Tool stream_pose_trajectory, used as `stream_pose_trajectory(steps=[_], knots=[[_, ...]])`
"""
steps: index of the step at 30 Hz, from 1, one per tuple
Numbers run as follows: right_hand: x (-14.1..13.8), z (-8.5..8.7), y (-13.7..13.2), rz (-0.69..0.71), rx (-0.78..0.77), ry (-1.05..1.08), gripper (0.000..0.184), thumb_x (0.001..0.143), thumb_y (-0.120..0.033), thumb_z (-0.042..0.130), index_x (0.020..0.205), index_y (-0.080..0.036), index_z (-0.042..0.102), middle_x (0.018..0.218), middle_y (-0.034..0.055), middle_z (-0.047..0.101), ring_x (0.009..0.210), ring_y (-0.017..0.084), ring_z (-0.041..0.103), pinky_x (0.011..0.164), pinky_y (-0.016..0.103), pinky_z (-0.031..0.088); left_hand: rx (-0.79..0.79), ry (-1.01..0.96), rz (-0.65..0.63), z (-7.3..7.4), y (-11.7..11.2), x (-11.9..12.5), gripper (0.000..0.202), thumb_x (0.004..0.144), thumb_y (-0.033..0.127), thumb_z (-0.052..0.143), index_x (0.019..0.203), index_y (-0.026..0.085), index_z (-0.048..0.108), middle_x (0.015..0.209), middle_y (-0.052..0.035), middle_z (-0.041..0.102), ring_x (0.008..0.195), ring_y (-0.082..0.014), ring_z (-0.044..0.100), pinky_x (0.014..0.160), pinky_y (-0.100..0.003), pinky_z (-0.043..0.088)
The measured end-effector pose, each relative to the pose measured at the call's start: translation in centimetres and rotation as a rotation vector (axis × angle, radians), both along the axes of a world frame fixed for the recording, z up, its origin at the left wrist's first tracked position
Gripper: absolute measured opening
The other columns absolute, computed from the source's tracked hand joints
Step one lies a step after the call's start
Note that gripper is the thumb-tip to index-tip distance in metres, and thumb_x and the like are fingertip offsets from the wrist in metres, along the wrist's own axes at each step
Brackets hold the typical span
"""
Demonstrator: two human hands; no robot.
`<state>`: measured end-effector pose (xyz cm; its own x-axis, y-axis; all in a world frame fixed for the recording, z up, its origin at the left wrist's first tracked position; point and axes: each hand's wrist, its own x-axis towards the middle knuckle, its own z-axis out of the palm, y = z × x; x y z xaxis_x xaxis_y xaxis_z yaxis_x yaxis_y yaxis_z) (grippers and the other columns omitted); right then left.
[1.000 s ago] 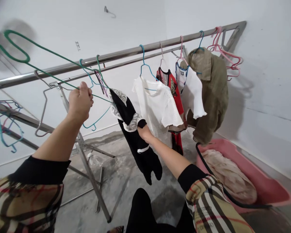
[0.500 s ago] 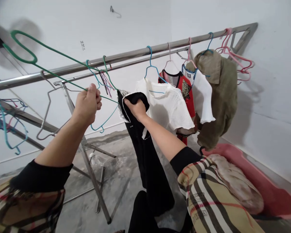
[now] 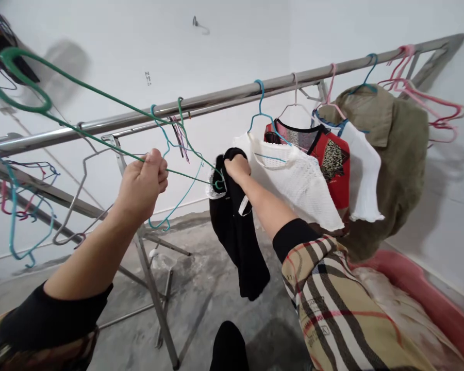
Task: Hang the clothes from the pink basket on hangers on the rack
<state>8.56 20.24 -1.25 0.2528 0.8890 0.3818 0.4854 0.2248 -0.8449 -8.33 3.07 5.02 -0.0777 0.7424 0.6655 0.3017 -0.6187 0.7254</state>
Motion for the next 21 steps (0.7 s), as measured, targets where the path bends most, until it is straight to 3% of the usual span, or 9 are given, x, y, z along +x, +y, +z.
stream_pose_trajectory(steps=[2,5,10,12,14,15,18,20,21], knots=[[1.1,-1.5,0.8,-0.039,-0.072,0.007,0.029,0.08,-0.032,0.058,0.094,-0.008,0.066,0.109,0.0237,0.067,0.112,0.036,0.062,0.097,0.047,0.045,-0.011,-0.035,-0.028,-0.1,0.0,-0.1,0.046,0.092,0.051,0.049,0.058,0.022,0.038,0.048,0.0047,0.03,0.039,-0.0091,0.026,0.037,-0.026,0.018],[2.0,-5.3,-0.1,-0.037,-0.162,0.031,0.023,0.078,-0.03,0.06,0.088,-0.011,0.066,0.103,0.021,0.07,0.107,0.035,0.065,0.094,0.043,0.048,-0.025,-0.049,-0.029,-0.9,0.5,-0.1,0.044,0.092,0.05,0.05,0.06,0.022,0.041,0.05,0.0043,0.033,0.039,-0.0085,0.027,0.037,-0.025,0.019],[3.1,-11.5,-6.8,0.1,-0.216,0.114,0.015,0.075,-0.026,0.063,0.082,-0.013,0.069,0.086,0.0111,0.073,0.094,0.028,0.068,0.087,0.035,0.051,-0.1,-0.113,-0.08,-2.3,1.3,0.1,0.038,0.09,0.047,0.053,0.065,0.02,0.047,0.053,0.0038,0.04,0.039,-0.0069,0.031,0.035,-0.022,0.023],[4.2,-12.2,-10.3,0.186,-0.196,0.138,0.017,0.075,-0.024,0.063,0.088,-0.015,0.07,0.09,0.0064,0.074,0.094,0.023,0.068,0.088,0.032,0.051,-0.16,-0.16,-0.082,-2.5,1.3,0.2,0.029,0.089,0.043,0.056,0.071,0.02,0.052,0.057,0.0036,0.045,0.038,-0.0057,0.034,0.035,-0.021,0.024],[5.9,-11.7,-13.9,0.28,-0.158,0.181,0.021,0.075,-0.023,0.064,0.093,-0.016,0.071,0.095,0.0034,0.074,0.095,0.021,0.067,0.09,0.033,0.051,-0.219,-0.21,-0.086,-3.1,1.0,0.3,0.018,0.085,0.038,0.061,0.089,0.02,0.058,0.063,0.0043,0.05,0.038,-0.0046,0.036,0.035,-0.019,0.025],[6.9,-11.0,-15.6,0.311,-0.134,0.217,0.022,0.074,-0.022,0.064,0.094,-0.017,0.072,0.096,0.0026,0.074,0.095,0.021,0.067,0.092,0.034,0.051,-0.247,-0.242,-0.093,-3.8,0.6,0.5,0.024,0.083,0.035,0.064,0.102,0.022,0.058,0.067,0.0046,0.052,0.038,-0.0042,0.037,0.035,-0.019,0.025],[10.0,-8.3,-20.3,0.311,-0.052,0.371,0.022,0.072,-0.02,0.066,0.093,-0.016,0.071,0.094,0.0022,0.074,0.094,0.022,0.068,0.092,0.038,0.052,-0.343,-0.338,-0.123,-8.4,-1.0,1.9,0.064,0.079,0.035,0.068,0.137,0.029,0.04,0.084,0.0017,0.061,0.042,-0.0042,0.041,0.037,-0.018,0.028],[11.7,-6.4,-23.2,0.198,0.013,0.453,0.024,0.072,-0.022,0.068,0.096,-0.017,0.07,0.092,0.0014,0.073,0.094,0.022,0.068,0.091,0.039,0.053,-0.434,-0.324,-0.188,-13.5,-2.7,3.8,0.081,0.079,0.041,0.068,0.148,0.033,0.026,0.104,-0.0044,0.064,0.048,-0.0056,0.048,0.039,-0.02,0.034],[12.4,-5.6,-24.7,0.116,0.041,0.476,0.026,0.073,-0.025,0.069,0.098,-0.018,0.069,0.09,0.0014,0.073,0.094,0.023,0.069,0.09,0.04,0.054,-0.51,-0.236,-0.301,-16.4,-3.6,5.1,0.089,0.078,0.044,0.069,0.151,0.037,0.018,0.118,-0.0083,0.062,0.052,-0.0071,0.052,0.043,-0.021,0.04]])
